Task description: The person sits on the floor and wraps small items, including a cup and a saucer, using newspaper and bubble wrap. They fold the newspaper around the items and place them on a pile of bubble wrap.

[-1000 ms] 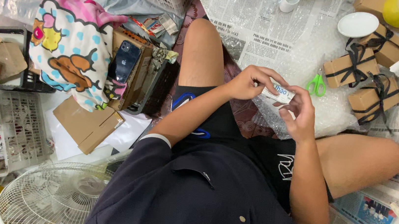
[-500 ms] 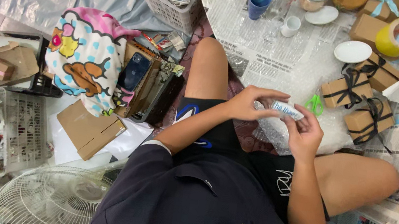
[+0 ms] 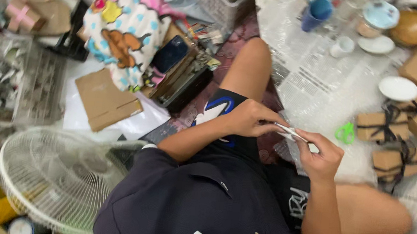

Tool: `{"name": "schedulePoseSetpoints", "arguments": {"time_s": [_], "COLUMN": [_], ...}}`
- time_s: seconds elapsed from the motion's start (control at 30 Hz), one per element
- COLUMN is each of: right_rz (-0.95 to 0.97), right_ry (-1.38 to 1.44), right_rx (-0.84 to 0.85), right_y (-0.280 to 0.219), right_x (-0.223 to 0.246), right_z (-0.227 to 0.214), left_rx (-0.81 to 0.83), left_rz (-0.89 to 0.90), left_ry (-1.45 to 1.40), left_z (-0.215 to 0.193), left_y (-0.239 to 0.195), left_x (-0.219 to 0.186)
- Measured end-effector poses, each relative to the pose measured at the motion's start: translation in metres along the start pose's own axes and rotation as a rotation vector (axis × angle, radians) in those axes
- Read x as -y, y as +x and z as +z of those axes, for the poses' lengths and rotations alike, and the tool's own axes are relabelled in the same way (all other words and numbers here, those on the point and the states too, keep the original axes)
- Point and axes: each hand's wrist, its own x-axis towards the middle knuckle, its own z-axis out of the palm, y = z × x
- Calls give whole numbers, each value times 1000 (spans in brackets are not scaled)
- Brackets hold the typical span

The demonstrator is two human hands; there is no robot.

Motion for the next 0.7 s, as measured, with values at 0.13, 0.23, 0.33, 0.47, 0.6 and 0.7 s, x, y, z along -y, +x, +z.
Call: {"name": "schedulePoseSetpoints", "arguments": {"time_s": [0.13,0.23,0.33,0.47,0.6,0.7], "right_rz": [-133,-84,-68,-120,-129,-64], "right_ry": [19,-14,17,9,-27,-9], "right_rx": [118,129,81,101,79,51], "right_y": [24,24,40,54,72,88], "right_x": [0,-11,-21,-25,-25,-24], "right_z": [6,8,16,27,39,47], "left_rx": [13,20,-39,-131,-140,-155], "left_rz": [54,29,-56,-68,-93,-79], "left_ry": [-133,0,18,6,19,18], "left_z": [-27,-23,-24,-24,-32,-41], "left_y": [4,0,2,0,3,15], "left_x": [-2,3,6,15,37,49]}}
